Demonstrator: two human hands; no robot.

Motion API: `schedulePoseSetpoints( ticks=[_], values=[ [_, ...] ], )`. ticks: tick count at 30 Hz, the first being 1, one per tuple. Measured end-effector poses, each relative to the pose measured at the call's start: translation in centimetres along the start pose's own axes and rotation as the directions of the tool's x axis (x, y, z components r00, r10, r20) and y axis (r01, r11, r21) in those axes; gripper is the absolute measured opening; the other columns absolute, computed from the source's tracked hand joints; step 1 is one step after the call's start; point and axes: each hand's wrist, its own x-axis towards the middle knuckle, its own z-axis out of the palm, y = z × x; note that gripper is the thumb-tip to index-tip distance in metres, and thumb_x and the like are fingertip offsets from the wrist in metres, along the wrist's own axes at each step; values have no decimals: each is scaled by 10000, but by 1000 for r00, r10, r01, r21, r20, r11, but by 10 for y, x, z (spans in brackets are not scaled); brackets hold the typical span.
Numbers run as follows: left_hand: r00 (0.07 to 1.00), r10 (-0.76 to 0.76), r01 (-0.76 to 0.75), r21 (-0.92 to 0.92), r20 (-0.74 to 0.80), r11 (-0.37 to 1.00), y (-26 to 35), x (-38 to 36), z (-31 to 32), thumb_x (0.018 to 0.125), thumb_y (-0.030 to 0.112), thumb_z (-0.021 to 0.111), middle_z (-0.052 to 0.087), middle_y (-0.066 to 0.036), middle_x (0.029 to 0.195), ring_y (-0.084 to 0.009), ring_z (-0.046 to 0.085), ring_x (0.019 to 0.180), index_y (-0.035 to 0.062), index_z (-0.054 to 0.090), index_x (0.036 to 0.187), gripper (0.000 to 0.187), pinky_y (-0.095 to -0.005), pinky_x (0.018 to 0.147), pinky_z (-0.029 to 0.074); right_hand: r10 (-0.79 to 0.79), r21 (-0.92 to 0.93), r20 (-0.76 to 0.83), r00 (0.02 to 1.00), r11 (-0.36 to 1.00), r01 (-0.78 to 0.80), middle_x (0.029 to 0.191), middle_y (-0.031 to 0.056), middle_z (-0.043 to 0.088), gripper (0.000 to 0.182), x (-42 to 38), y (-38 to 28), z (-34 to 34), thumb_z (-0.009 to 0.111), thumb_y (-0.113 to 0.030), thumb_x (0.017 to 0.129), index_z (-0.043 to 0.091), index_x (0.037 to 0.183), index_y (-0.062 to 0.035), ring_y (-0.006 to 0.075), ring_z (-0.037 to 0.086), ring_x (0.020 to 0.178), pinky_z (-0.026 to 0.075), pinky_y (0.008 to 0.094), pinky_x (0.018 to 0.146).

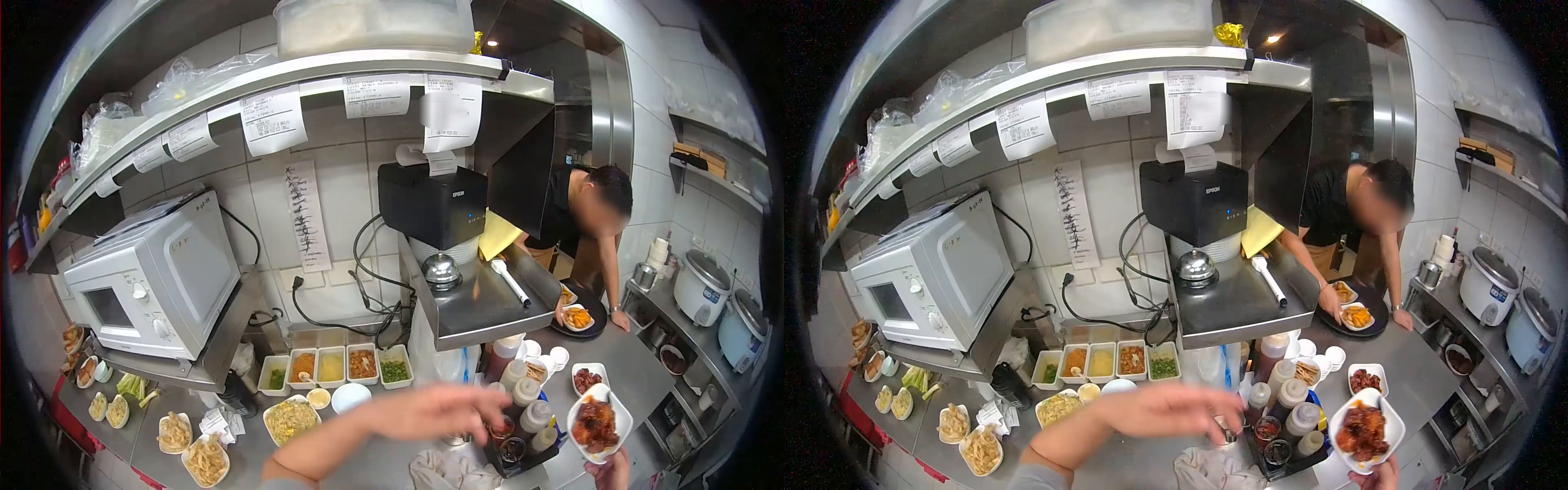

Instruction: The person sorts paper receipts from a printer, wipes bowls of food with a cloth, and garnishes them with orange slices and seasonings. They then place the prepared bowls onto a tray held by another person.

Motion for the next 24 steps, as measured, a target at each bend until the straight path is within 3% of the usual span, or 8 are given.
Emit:
schedulePoseSetpoints(
  ticks=[2,6,7,8,12,16,21,24],
  values=[
    [929,244,-191,204,-280,960,33,1,-22,925,193,457,489,-117,1204,-218,548,1048,11,398,1274,398,-321,855,444,-39,-65,-132,990,997,31,1072,113,572,415,11,5,-7,489,-189,817,474,1180,11,214,564,966,492,354,745],
    [679,446,-243,395,-583,886,75,15,-71,905,123,465,498,-54,1169,-162,518,1065,35,463,1198,306,-299,891,425,-80,-177,-385,919,984,11,1049,93,566,420,76,81,-99,475,-229,817,482,1170,0,191,555,886,467,347,732],
    [674,448,-240,399,-588,885,82,20,-81,905,123,465,498,-54,1169,-162,518,1065,35,463,1198,306,-299,891,425,-72,-396,-451,890,909,-128,1076,98,549,432,96,101,-125,459,-257,813,488,1156,4,206,550,850,455,353,721],
    [598,491,-276,413,-633,868,89,25,-90,898,117,464,477,-76,1199,-191,499,1101,25,455,1201,317,-325,893,430,55,-134,-436,898,983,-126,1125,109,530,450,120,134,-159,444,-264,817,484,1163,22,224,544,923,458,345,746],
    [395,613,-290,540,-684,790,113,46,-117,885,95,466,447,-88,1222,-206,462,1146,24,453,1197,320,-355,894,433,7,-17,-372,928,1000,-14,1159,132,515,433,161,175,-177,400,-218,840,469,1170,54,239,505,1041,464,359,829],
    [414,587,-206,557,-695,805,135,61,-132,892,168,463,405,-65,1248,-168,356,1198,93,455,1228,344,-379,950,340,59,76,-283,957,996,-39,1161,146,505,401,180,174,-158,359,-186,875,457,1172,65,244,494,1063,465,368,874],
    [440,634,-202,618,-636,760,145,77,-147,891,273,456,354,-96,1296,-202,285,1239,163,438,1260,385,-477,1019,184,38,-45,-237,971,998,-50,1185,142,491,382,222,189,-176,384,-221,911,463,1177,41,236,487,1060,457,316,849],
    [391,702,-79,738,-596,671,128,80,-151,876,290,479,408,-88,1260,-203,364,1175,167,456,1241,386,-463,948,303,94,-39,-293,951,993,-111,1063,115,561,369,209,140,-130,421,-233,920,468,1214,-16,178,542,914,472,263,718]
  ],
)
